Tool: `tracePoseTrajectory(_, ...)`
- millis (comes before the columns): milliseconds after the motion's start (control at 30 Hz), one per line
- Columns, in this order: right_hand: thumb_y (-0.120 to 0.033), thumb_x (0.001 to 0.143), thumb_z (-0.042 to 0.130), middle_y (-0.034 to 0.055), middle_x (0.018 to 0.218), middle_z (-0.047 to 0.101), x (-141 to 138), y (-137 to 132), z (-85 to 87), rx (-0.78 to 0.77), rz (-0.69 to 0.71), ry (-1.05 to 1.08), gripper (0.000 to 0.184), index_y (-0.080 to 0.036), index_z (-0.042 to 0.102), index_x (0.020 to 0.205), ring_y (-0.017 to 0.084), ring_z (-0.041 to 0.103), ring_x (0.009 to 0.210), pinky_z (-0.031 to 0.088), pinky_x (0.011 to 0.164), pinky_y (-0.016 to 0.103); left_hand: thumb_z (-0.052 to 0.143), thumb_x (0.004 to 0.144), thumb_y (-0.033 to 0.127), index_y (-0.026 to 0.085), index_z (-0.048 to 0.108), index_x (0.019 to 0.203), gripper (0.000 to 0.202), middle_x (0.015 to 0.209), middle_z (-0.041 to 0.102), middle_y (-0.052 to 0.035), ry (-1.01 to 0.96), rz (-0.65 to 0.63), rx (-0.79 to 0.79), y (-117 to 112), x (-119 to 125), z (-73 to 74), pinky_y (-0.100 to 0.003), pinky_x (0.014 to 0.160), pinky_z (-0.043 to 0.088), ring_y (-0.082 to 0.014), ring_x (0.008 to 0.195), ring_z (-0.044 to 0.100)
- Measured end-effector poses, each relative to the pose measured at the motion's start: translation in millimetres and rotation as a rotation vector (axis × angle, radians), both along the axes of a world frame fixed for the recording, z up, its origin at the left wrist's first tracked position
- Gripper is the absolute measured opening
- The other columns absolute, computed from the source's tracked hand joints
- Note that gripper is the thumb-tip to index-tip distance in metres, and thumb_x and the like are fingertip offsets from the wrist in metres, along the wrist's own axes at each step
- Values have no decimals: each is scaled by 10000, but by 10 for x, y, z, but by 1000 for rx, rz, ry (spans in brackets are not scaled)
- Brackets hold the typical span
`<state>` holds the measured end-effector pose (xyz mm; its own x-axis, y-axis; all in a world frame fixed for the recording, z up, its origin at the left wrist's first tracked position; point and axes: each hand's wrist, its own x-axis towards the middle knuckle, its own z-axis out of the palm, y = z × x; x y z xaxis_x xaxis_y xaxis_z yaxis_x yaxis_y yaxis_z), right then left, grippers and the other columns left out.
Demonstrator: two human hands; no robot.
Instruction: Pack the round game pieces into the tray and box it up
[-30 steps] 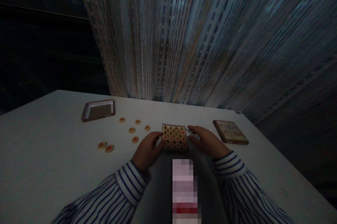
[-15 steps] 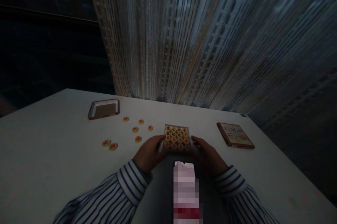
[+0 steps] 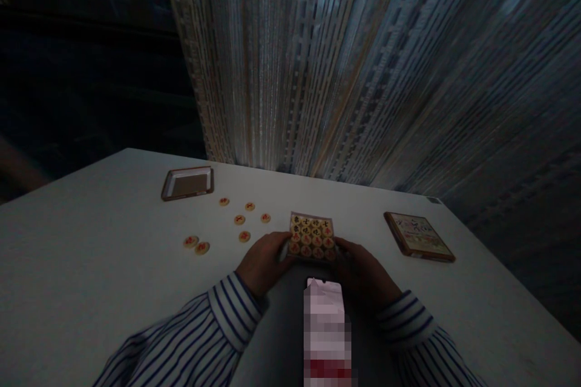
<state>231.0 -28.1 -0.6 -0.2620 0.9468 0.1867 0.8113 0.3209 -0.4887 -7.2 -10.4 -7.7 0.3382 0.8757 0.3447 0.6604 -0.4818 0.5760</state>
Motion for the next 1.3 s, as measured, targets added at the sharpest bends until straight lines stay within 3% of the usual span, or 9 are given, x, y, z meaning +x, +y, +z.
tracePoseTrajectory(167,-295,773,531,123,1136,610,-9,-6,8,16,8,7,461,-182,505,1219,269,572,1024,479,844,444,611,708,183,118,548,1102,404,1054,643,-133,21,5,-29,2,9,10,-386,836,482,-243,982,592)
tracePoseTrajectory(1300,-296,782,522,121,1142,602,26,3,-84,103,35,23,440,-192,490,1208,250,569,1027,471,862,442,600,730,264,176,552,1100,383,1044,648,-105,-34,4,-5,6,-12,-5,-391,821,480,-229,949,596)
